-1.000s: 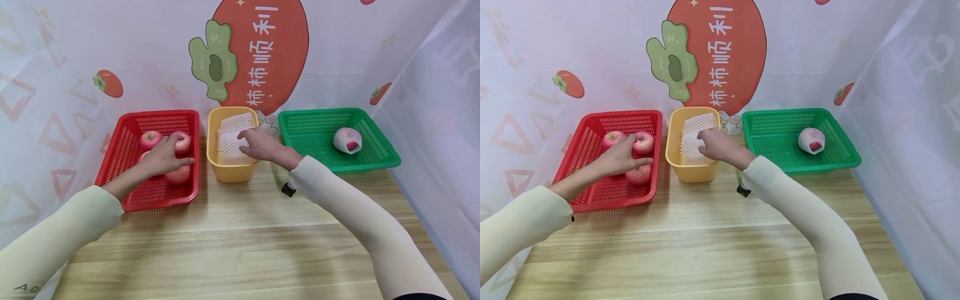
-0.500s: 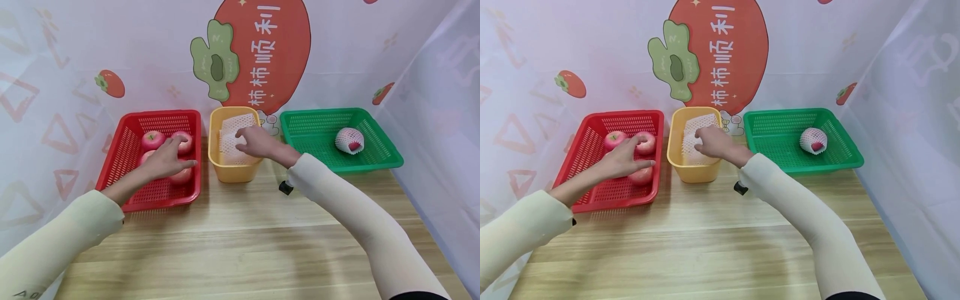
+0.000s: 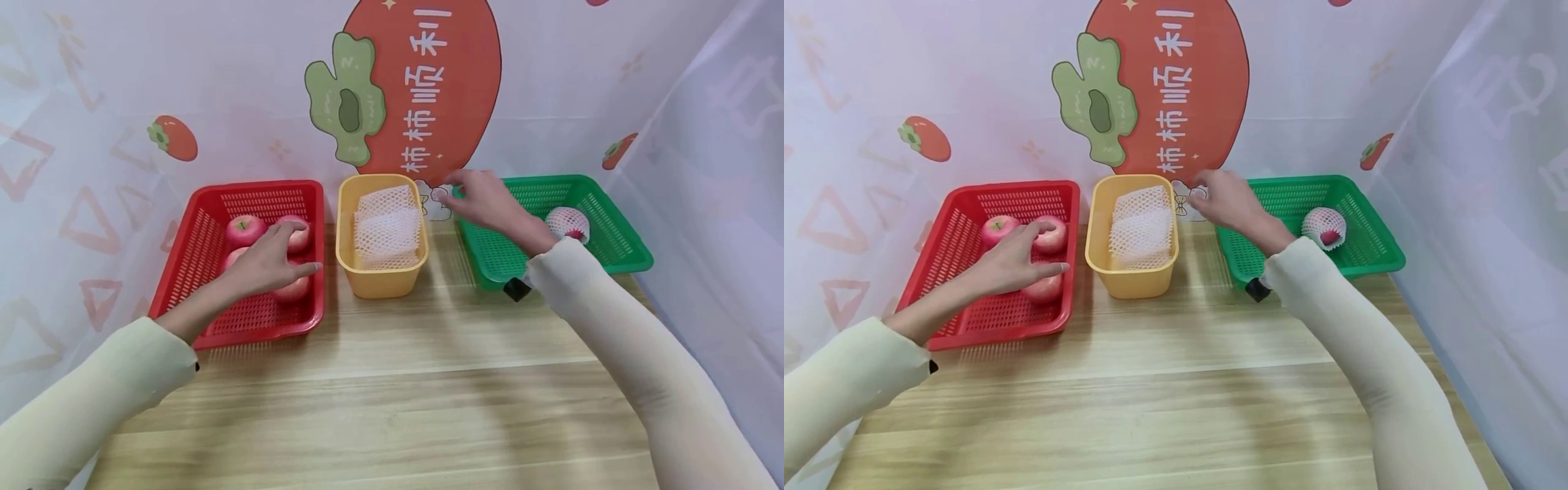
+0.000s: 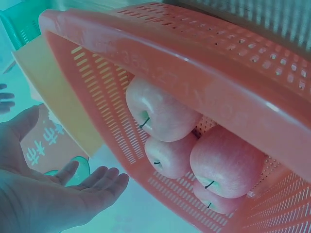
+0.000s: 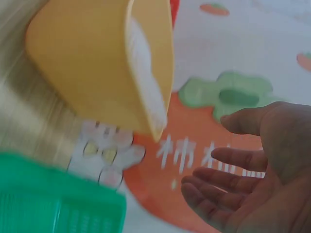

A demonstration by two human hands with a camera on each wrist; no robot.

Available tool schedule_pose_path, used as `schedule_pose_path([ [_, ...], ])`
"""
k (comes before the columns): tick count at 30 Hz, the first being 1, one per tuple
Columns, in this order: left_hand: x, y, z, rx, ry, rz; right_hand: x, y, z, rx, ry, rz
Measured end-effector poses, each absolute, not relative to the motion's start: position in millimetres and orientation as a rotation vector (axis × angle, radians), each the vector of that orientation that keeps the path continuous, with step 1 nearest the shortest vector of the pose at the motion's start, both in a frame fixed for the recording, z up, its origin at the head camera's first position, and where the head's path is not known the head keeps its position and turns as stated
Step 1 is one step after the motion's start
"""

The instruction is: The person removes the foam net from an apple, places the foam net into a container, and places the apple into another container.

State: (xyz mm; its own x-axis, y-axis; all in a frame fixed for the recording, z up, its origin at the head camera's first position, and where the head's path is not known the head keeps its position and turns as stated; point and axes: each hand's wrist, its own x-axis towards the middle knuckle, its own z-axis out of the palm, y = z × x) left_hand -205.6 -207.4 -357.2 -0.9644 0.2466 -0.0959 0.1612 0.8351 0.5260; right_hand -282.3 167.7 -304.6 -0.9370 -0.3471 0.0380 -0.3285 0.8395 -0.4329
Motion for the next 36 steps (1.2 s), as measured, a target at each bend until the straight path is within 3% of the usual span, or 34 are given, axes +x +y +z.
schedule_pose_path([
  [13, -187, -206, -348, 0.344, 2.874, 0.84, -305, 270, -298, -0.257, 2.925, -0.466],
  [25, -166, -190, -340, 0.409, 2.874, 0.819, -322, 363, -330, -0.112, 2.817, -0.265],
  [36, -150, -178, -344, 0.476, 2.847, 0.863, -325, 407, -355, -0.086, 2.722, -0.213],
])
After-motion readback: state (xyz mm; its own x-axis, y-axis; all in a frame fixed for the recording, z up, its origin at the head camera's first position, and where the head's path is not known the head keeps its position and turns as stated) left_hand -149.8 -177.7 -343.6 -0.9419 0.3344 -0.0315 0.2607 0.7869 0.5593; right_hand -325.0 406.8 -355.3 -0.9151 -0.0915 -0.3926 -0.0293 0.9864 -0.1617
